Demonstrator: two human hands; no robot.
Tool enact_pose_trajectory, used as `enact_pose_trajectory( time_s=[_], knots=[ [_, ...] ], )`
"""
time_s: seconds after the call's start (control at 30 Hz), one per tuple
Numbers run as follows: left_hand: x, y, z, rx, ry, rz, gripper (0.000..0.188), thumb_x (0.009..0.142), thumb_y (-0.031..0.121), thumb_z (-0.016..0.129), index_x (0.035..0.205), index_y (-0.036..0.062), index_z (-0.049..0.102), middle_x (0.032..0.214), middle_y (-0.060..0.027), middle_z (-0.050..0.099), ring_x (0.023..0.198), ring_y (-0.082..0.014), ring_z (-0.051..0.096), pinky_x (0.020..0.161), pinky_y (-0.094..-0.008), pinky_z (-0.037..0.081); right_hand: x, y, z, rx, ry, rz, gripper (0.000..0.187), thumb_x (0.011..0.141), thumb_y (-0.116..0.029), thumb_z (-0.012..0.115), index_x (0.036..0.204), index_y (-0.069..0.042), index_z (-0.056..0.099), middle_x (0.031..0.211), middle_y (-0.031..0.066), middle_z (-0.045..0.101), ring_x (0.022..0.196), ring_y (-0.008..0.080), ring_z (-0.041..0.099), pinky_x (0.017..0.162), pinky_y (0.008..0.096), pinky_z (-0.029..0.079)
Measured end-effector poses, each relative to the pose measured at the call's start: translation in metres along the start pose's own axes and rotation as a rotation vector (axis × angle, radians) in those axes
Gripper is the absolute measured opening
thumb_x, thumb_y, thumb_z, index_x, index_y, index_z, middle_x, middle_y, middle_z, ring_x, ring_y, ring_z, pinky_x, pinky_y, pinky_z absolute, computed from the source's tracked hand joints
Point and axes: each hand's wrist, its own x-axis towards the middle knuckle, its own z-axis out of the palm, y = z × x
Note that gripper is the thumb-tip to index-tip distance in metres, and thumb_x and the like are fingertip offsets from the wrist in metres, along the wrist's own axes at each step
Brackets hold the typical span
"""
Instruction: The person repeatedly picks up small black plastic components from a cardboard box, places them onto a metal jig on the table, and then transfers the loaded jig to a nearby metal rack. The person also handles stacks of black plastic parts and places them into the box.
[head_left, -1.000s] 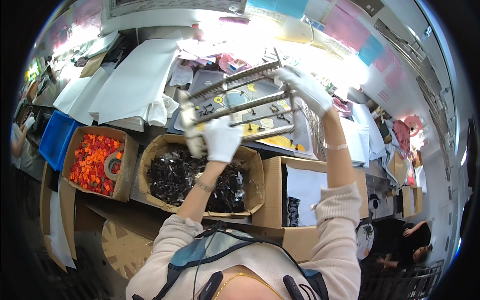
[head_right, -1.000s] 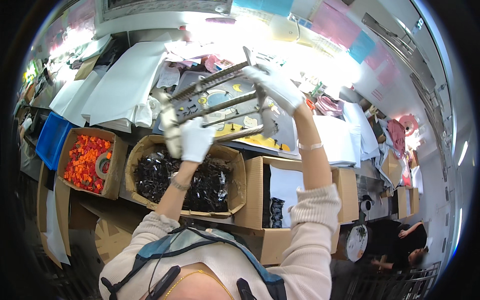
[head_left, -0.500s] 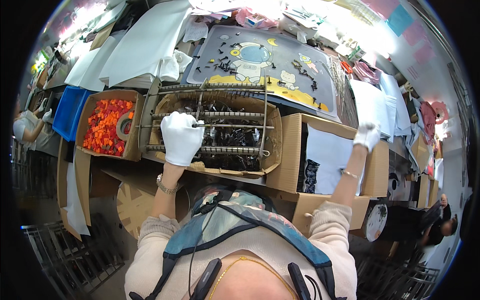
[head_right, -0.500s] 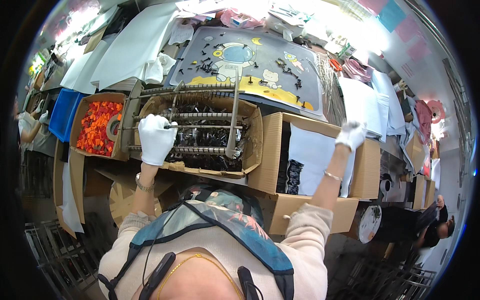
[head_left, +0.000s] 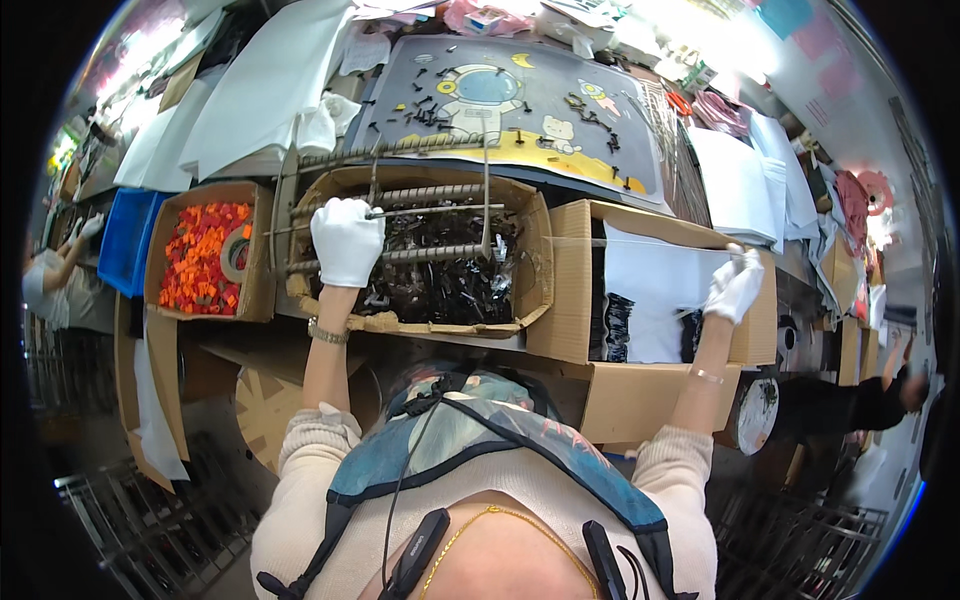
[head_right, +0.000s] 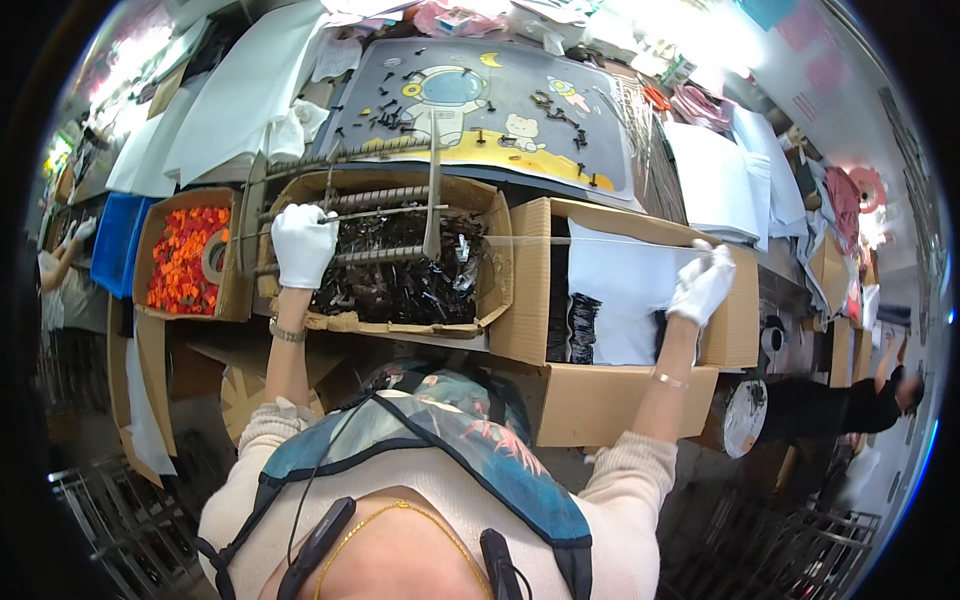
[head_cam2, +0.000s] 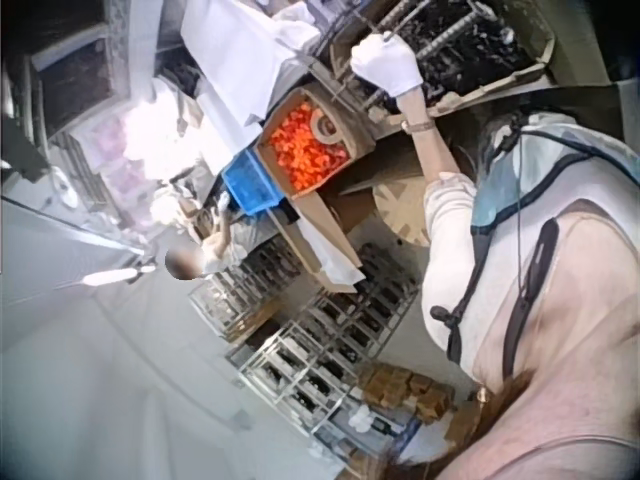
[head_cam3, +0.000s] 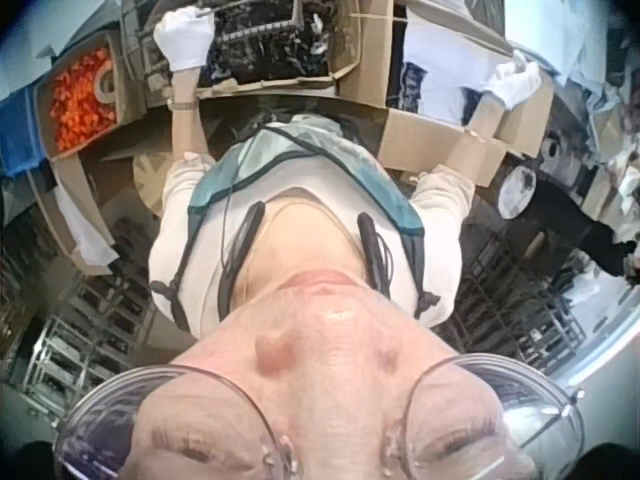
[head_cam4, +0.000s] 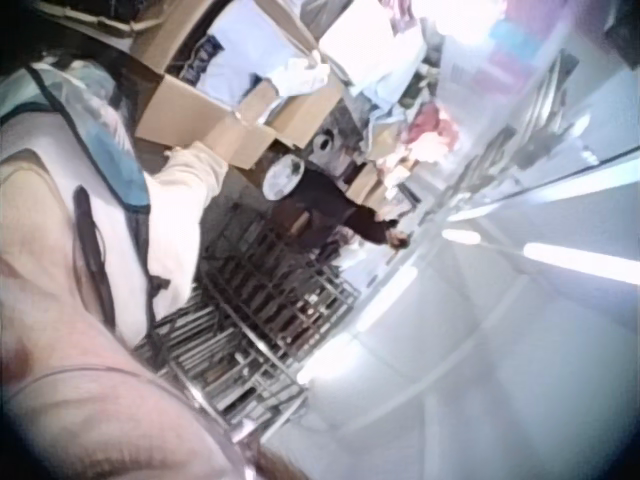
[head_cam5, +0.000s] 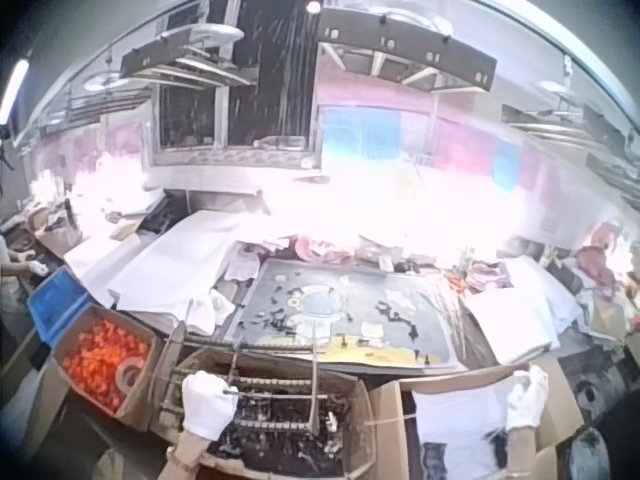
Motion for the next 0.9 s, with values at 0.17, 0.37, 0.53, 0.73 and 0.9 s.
enact_pose_trajectory(
  time_s=[0.17,0.37,0.53,0.73,0.9],
  knots=[
    [0.023,0.041,0.008,-0.009,-0.071,0.112,0.018,0.075,0.020,0.074,0.069,0.0110,0.060,0.071,-0.0085,0.058,0.077,-0.0304,0.059,0.069,-0.0457,0.046,0.129,0.048,0.008,-0.424,-0.005,-0.757,0.014,0.099,-0.021,0.052,0.103,-0.010,0.060,0.083,0.0081,0.061,0.069,0.0197,0.052,0.055,0.0328,0.044],
    [0.017,0.057,-0.037,-0.116,-0.100,0.101,0.021,0.076,0.015,0.076,0.071,0.0085,0.057,0.076,-0.0109,0.057,0.083,-0.0353,0.056,0.084,-0.0484,0.043,0.152,0.005,0.217,-1.307,-0.404,-0.944,0.025,0.092,-0.026,0.055,0.096,-0.008,0.072,0.102,0.0156,0.072,0.083,0.0346,0.071,0.073,0.0486,0.054],
    [0.043,0.109,-0.045,-0.328,-0.106,0.319,0.026,0.072,0.009,0.076,0.067,0.0089,0.051,0.069,-0.0083,0.049,0.075,-0.0320,0.051,0.074,-0.0446,0.039,0.169,-0.001,0.199,-1.523,-0.327,-0.548,0.045,0.087,-0.046,0.067,0.106,-0.005,0.073,0.110,0.0180,0.072,0.103,0.0346,0.069,0.087,0.0422,0.055],
    [0.069,0.133,-0.045,-0.530,-0.101,0.548,0.030,0.071,0.006,0.076,0.065,0.0114,0.047,0.066,-0.0077,0.047,0.070,-0.0309,0.050,0.069,-0.0445,0.036,-0.116,-0.031,0.079,-1.092,-0.965,-0.997,0.015,0.094,-0.024,0.061,0.092,-0.010,0.066,0.099,0.0074,0.069,0.091,0.0261,0.068,0.081,0.0376,0.055],
    [0.117,0.221,-0.037,-0.973,-0.068,0.842,0.031,0.069,0.008,0.078,0.064,0.0127,0.048,0.061,-0.0072,0.045,0.063,-0.0304,0.048,0.062,-0.0437,0.035,-0.214,-0.092,-0.008,-1.034,-0.477,-1.141,0.034,0.083,-0.028,0.074,0.110,-0.007,0.069,0.076,0.0057,0.059,0.074,0.0241,0.063,0.068,0.0380,0.052]
  ],
)
